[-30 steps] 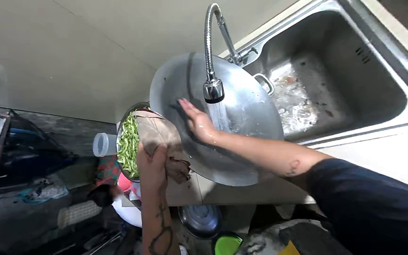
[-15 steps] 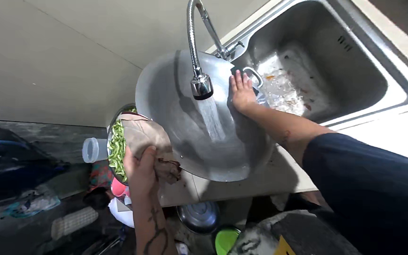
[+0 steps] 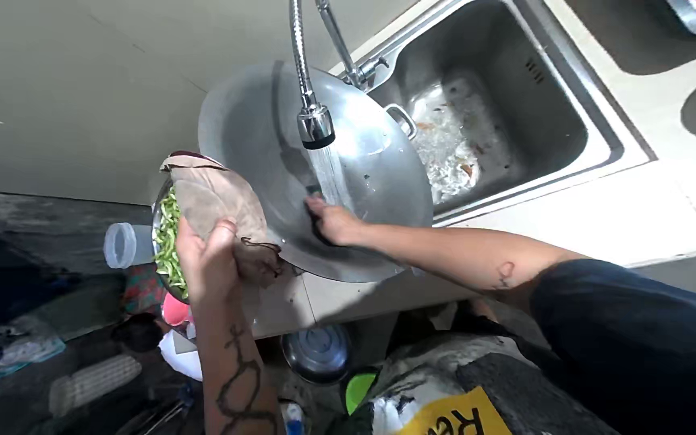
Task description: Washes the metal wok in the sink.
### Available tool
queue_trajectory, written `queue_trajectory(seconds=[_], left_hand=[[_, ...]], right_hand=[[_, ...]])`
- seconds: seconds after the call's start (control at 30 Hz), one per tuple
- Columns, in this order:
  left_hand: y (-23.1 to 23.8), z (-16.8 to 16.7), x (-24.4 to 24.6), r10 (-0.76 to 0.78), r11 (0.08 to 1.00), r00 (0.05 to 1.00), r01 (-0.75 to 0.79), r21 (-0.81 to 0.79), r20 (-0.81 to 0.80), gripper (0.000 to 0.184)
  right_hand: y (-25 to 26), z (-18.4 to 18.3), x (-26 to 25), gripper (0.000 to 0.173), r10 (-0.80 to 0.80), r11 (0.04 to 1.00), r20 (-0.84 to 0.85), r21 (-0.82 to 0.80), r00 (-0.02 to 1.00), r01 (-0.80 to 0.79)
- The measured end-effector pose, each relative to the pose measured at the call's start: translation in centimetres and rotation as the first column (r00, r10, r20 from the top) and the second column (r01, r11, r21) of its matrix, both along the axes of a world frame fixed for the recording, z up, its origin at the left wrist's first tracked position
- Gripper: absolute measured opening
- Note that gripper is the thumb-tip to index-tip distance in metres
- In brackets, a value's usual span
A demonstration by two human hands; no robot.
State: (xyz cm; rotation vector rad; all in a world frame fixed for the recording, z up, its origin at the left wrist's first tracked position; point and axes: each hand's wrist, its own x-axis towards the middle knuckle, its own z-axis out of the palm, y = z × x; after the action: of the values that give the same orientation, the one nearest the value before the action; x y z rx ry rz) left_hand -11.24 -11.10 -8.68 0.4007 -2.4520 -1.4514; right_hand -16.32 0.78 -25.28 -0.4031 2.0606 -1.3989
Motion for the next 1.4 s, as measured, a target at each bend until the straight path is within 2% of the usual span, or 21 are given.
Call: queue_trajectory(seconds=[0.07, 0.1, 0.13, 0.2, 0.3, 0.43, 0.5, 0.57, 0.63, 0.7, 0.8, 0.83, 0.9, 0.97, 1.03, 1.1, 1.2, 1.23, 1.3, 1.37, 1.4], left_hand=[[-0.1, 0.0, 0.0, -0.057, 0.998, 0.998, 0.058, 0.016, -0.024, 0.033], [-0.2, 0.0, 0.1, -0.09, 0.996, 0.995, 0.09, 0.016, -0.034, 0.033], [-0.2, -0.1, 0.1, -0.108, 0.994, 0.993, 0.109, 0.013, -0.049, 0.031], [0.0, 0.1, 0.0, -0.107, 0.994, 0.992, 0.107, 0.008, -0.067, 0.031], [0.3, 0.3, -0.2, -0.058, 0.998, 0.997, 0.059, 0.013, -0.051, 0.032], [0.1, 0.1, -0.2, -0.061, 0.998, 0.997, 0.062, 0.012, -0.038, 0.032], [0.0, 0.2, -0.3, -0.034, 0.999, 0.999, 0.034, -0.008, -0.033, 0.034], [0.1, 0.2, -0.3, 0.0, 1.0, 1.0, -0.001, -0.029, -0.018, 0.033], [0.4, 0.3, -0.4, 0.021, 0.999, 1.0, -0.021, -0.033, 0.0, 0.034], [0.6, 0.3, -0.2, 0.028, 0.999, 0.999, -0.028, -0.029, 0.017, 0.034], [0.9, 0.3, 0.0, 0.013, 1.0, 1.0, -0.013, 0.003, -0.004, 0.033], [0.9, 0.3, 0.0, 0.012, 1.0, 1.0, -0.012, 0.005, -0.013, 0.032], [1.1, 0.3, -0.1, -0.004, 1.0, 1.0, 0.004, 0.001, -0.024, 0.03], [1.0, 0.4, -0.1, -0.028, 1.0, 0.999, 0.029, 0.002, -0.031, 0.029], [1.1, 0.4, -0.1, -0.037, 0.999, 0.999, 0.037, 0.0, -0.038, 0.029], [1.3, 0.4, -0.2, -0.021, 1.0, 0.999, 0.02, -0.007, -0.041, 0.031], [1.7, 0.6, -0.2, 0.025, 0.999, 0.999, -0.026, -0.025, -0.024, 0.033], [1.9, 0.8, -0.4, 0.029, 0.999, 0.999, -0.03, -0.037, -0.023, 0.033], [2.0, 1.0, -0.4, 0.028, 0.998, 0.999, -0.029, -0.049, -0.016, 0.035], [2.1, 1.0, -0.3, 0.024, 0.999, 1.0, -0.024, -0.03, -0.02, 0.035], [2.2, 0.9, -0.3, 0.019, 1.0, 0.999, -0.02, -0.017, -0.029, 0.034]], right_hand=[[-0.4, 2.9, 1.6, 0.053, -0.002, 0.971, -0.048, -0.238, 0.999, -0.009], [0.2, 4.7, 2.4, 0.049, 0.012, 0.954, -0.045, -0.3, 0.999, -0.025], [1.0, 5.9, 3.2, 0.048, 0.03, 0.941, -0.04, -0.336, 0.999, -0.042], [3.7, 6.0, 4.6, 0.051, 0.093, 0.931, -0.05, -0.35, 0.994, -0.104], [7.8, 1.0, 4.8, 0.052, 0.258, 0.945, -0.056, -0.195, 0.964, -0.264], [9.4, -7.6, -0.9, 0.051, 0.347, 0.935, -0.112, 0.125, 0.931, -0.333], [9.1, -11.6, -5.2, 0.057, 0.365, 0.904, -0.272, 0.33, 0.89, -0.27], [9.1, -14.3, -9.3, 0.056, 0.347, 0.884, -0.423, 0.446, 0.837, -0.141], [9.4, -15.1, -12.0, 0.052, 0.243, 0.903, -0.528, 0.43, 0.814, 0.01], [9.3, -15.0, -12.2, 0.05, 0.088, 0.914, -0.578, 0.371, 0.811, 0.165], [6.3, -12.9, -8.4, 0.059, -0.131, 0.91, -0.452, 0.297, 0.882, 0.288], [5.0, -12.0, -6.5, 0.062, -0.141, 0.929, -0.375, 0.27, 0.916, 0.254], [4.2, -9.2, -3.5, 0.064, 0.022, 0.966, -0.196, 0.258, 0.98, 0.03], [5.8, -9.0, -2.9, 0.057, 0.185, 0.958, -0.199, 0.256, 0.962, -0.132], [8.7, -11.2, -4.6, 0.055, 0.266, 0.917, -0.254, 0.363, 0.93, -0.163], [11.7, -13.6, -7.5, 0.056, 0.175, 0.9, -0.323, 0.435, 0.93, -0.018], [14.1, -15.0, -10.7, 0.065, -0.075, 0.897, -0.376, 0.379, 0.924, 0.228], [14.5, -14.8, -11.4, 0.068, -0.185, 0.883, -0.372, 0.343, 0.91, 0.32], [15.0, -13.7, -12.6, 0.054, -0.417, 0.818, -0.332, 0.268, 0.846, 0.508], [15.4, -10.9, -13.8, 0.036, -0.532, 0.783, -0.229, 0.235, 0.815, 0.577], [15.5, -9.3, -14.6, 0.04, -0.566, 0.778, -0.175, 0.209, 0.806, 0.592]])
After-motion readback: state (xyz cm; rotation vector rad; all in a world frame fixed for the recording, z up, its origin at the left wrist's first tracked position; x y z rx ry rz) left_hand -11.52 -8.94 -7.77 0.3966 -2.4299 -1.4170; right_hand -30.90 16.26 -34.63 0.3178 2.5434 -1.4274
